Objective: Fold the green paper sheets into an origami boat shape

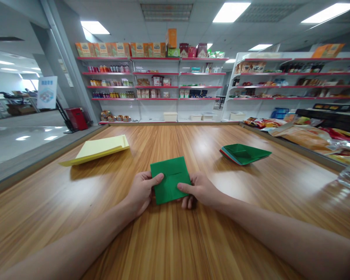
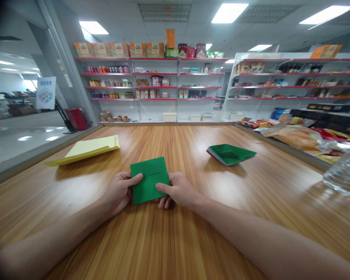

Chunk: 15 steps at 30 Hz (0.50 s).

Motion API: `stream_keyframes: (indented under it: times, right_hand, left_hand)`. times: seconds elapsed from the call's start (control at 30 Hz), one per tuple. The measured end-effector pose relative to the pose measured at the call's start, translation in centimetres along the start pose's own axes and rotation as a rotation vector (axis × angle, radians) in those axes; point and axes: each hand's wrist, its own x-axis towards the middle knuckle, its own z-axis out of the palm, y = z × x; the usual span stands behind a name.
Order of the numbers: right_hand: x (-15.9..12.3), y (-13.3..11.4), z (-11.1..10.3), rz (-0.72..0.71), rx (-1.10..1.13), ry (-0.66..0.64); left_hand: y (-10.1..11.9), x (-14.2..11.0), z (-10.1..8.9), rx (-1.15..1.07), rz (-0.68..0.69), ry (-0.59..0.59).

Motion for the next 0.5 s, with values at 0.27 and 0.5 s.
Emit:
stream_keyframes:
  times: [0.27, 0.5]
  right_hand:
    - [-0.63, -0.64, 0.05, 0.074, -0.025, -0.061]
    - [-0.56, -0.15, 0.19, 0.014, 0.021, -0.005]
  left_hand:
    - [0.36, -0.19, 0.2, -0.022, -0.036, 0.035]
    - [0.6, -0.45, -0.03, 0.006, -0.09, -0.048]
